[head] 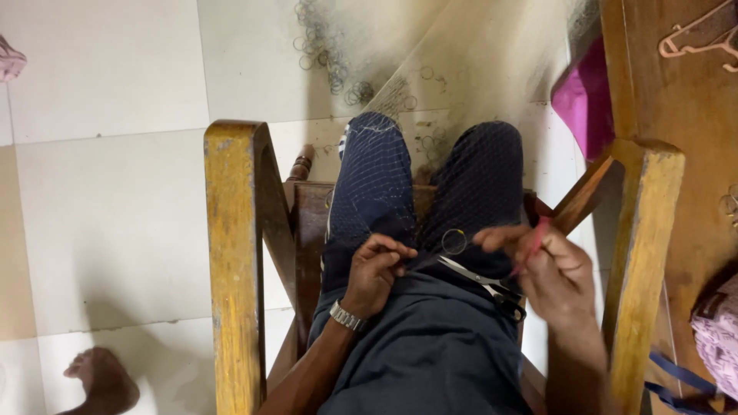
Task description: Repairing a fishing net by attaching small rings using a shuttle tool and scissors
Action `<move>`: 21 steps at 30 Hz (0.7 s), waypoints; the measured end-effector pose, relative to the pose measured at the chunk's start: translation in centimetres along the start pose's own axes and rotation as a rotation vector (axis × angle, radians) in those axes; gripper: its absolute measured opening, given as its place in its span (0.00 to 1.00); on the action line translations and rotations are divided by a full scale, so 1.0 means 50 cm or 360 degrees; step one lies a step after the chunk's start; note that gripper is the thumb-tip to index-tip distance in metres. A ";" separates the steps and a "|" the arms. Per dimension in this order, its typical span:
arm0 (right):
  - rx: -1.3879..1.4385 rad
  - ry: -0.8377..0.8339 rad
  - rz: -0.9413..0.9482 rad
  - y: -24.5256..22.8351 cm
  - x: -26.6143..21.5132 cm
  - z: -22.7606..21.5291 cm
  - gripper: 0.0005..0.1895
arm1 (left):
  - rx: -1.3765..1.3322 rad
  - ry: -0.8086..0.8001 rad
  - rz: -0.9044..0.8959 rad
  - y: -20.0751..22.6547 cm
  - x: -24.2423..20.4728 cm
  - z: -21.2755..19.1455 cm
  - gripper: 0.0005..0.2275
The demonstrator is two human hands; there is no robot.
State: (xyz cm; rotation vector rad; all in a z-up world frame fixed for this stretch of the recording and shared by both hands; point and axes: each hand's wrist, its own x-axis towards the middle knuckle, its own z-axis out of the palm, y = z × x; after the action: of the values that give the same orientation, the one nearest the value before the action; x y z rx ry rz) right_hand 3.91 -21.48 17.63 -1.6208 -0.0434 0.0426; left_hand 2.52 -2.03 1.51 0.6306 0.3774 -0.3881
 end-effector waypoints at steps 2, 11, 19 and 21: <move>0.0736 0.0029 -0.0228 -0.002 -0.008 0.027 0.11 | -0.0059 0.0069 -0.0039 -0.004 0.006 0.004 0.06; -0.0595 -0.0104 -0.0083 -0.064 0.010 0.024 0.04 | 0.0433 -0.0030 -0.0140 0.001 0.031 0.028 0.11; -0.1783 -0.0815 0.0903 0.040 0.020 0.005 0.16 | 0.0836 -0.0090 0.0118 0.008 0.033 0.028 0.03; -0.1220 -0.0613 0.0617 0.115 0.019 -0.005 0.11 | 0.0848 -0.0101 0.0154 -0.001 0.039 0.017 0.02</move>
State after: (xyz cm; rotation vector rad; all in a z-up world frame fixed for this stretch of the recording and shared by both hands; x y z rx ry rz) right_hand 4.87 -21.98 11.89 -2.3440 -0.0442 0.7104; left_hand 4.36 -3.03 1.25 1.1486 0.1781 -0.4174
